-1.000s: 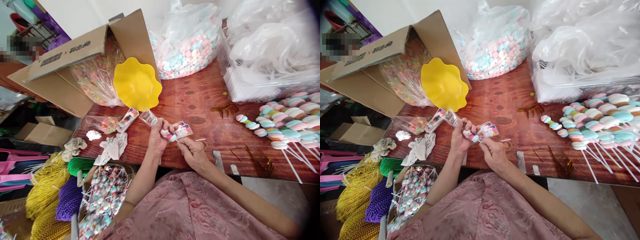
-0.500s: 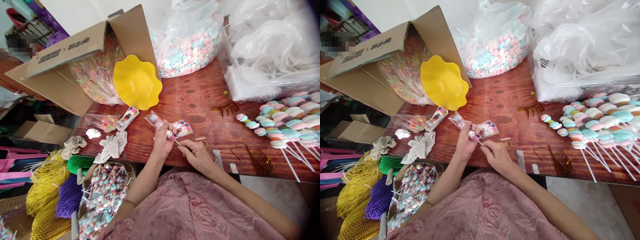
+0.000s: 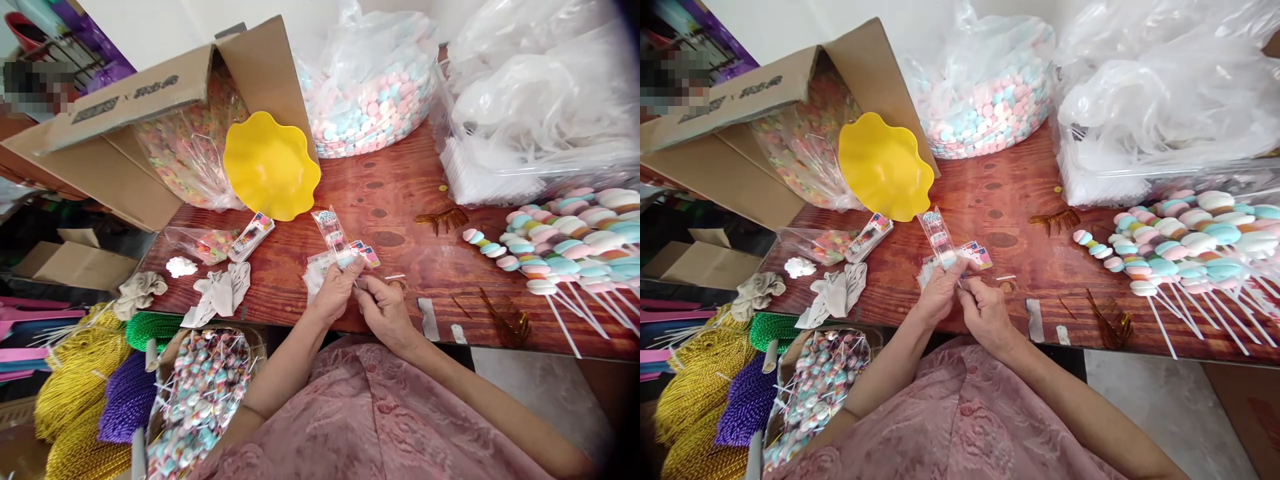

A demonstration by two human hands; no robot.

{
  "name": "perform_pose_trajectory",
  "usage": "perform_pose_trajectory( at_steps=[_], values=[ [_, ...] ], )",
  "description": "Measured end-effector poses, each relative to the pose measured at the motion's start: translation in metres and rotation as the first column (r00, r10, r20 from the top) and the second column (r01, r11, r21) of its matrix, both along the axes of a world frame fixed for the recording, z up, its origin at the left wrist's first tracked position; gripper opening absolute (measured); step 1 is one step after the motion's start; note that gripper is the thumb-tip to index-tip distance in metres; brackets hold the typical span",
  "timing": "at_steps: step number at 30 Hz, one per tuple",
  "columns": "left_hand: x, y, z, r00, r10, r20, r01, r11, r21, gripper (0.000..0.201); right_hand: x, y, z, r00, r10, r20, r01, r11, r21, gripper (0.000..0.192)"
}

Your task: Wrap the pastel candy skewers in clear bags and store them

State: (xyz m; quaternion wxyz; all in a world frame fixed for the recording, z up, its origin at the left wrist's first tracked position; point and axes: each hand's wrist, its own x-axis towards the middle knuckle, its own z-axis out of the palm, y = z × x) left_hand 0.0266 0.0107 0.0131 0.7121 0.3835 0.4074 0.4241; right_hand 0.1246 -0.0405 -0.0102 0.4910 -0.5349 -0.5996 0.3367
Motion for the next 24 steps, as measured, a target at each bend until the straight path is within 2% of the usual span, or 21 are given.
perform_pose_trajectory(
  at_steps=[4, 7, 9, 11, 12, 13, 14, 16, 17, 18, 19, 21, 22, 23, 24],
  values=[
    [0.004, -0.004, -0.002, 0.995, -0.079, -0.054, 0.081, 0.996, 0.024, 0.041, 0.001, 0.003, 0.001, 0.995, -0.027, 0.093, 0.018, 0.995, 0.096, 0.020],
    [-0.001, 0.001, -0.002, 0.993, -0.091, -0.071, 0.093, 0.995, 0.026, 0.032, 0.015, 0.002, 0.001, 0.972, 0.040, 0.233, -0.079, 0.984, 0.158, 0.019],
    [-0.008, 0.006, 0.000, 0.991, -0.118, -0.062, 0.118, 0.993, -0.013, 0.027, 0.033, 0.003, 0.004, 0.934, 0.028, 0.355, -0.121, 0.962, 0.244, 0.016],
    [-0.016, 0.008, 0.004, 0.965, -0.260, -0.033, 0.255, 0.962, -0.099, 0.028, 0.054, 0.008, 0.010, 0.875, -0.067, 0.479, -0.127, 0.924, 0.362, 0.026],
    [-0.019, 0.007, 0.006, 0.925, -0.380, 0.001, 0.375, 0.914, -0.157, 0.030, 0.064, 0.013, 0.015, 0.834, -0.082, 0.546, -0.169, 0.903, 0.394, 0.031],
    [-0.020, 0.005, 0.009, 0.856, -0.514, 0.051, 0.512, 0.832, -0.215, 0.032, 0.072, 0.019, 0.020, 0.789, -0.044, 0.612, -0.254, 0.885, 0.390, 0.033],
    [-0.021, 0.002, 0.011, 0.761, -0.638, 0.116, 0.643, 0.719, -0.264, 0.033, 0.077, 0.024, 0.025, 0.738, 0.053, 0.673, -0.370, 0.866, 0.338, 0.033],
    [-0.020, -0.004, 0.015, 0.582, -0.783, 0.219, 0.803, 0.510, -0.308, 0.036, 0.082, 0.035, 0.034, 0.611, 0.315, 0.726, -0.574, 0.808, 0.133, 0.028],
    [-0.020, -0.007, 0.016, 0.525, -0.823, 0.216, 0.836, 0.451, -0.313, 0.037, 0.081, 0.039, 0.036, 0.549, 0.426, 0.719, -0.636, 0.771, 0.029, 0.025],
    [-0.020, -0.008, 0.016, 0.493, -0.854, 0.168, 0.847, 0.426, -0.319, 0.038, 0.079, 0.041, 0.037, 0.505, 0.503, 0.701, -0.669, 0.742, -0.051, 0.022],
    [-0.020, -0.009, 0.015, 0.476, -0.877, 0.070, 0.843, 0.432, -0.321, 0.038, 0.077, 0.042, 0.037, 0.480, 0.549, 0.684, -0.682, 0.724, -0.103, 0.019],
    [-0.022, -0.006, 0.011, 0.456, -0.853, -0.253, 0.825, 0.512, -0.240, 0.035, 0.071, 0.040, 0.034, 0.472, 0.594, 0.651, -0.675, 0.719, -0.166, 0.014],
    [-0.023, -0.005, 0.009, 0.455, -0.770, -0.448, 0.814, 0.563, -0.141, 0.031, 0.068, 0.039, 0.033, 0.488, 0.609, 0.626, -0.659, 0.727, -0.194, 0.017],
    [-0.024, -0.003, 0.008, 0.460, -0.631, -0.625, 0.802, 0.597, -0.013, 0.027, 0.067, 0.039, 0.033, 0.511, 0.627, 0.588, -0.638, 0.735, -0.230, 0.026],
    [-0.026, -0.001, 0.007, 0.462, -0.457, -0.760, 0.790, 0.602, 0.118, 0.023, 0.066, 0.040, 0.034, 0.537, 0.652, 0.535, -0.621, 0.735, -0.273, 0.039]
  ],
)
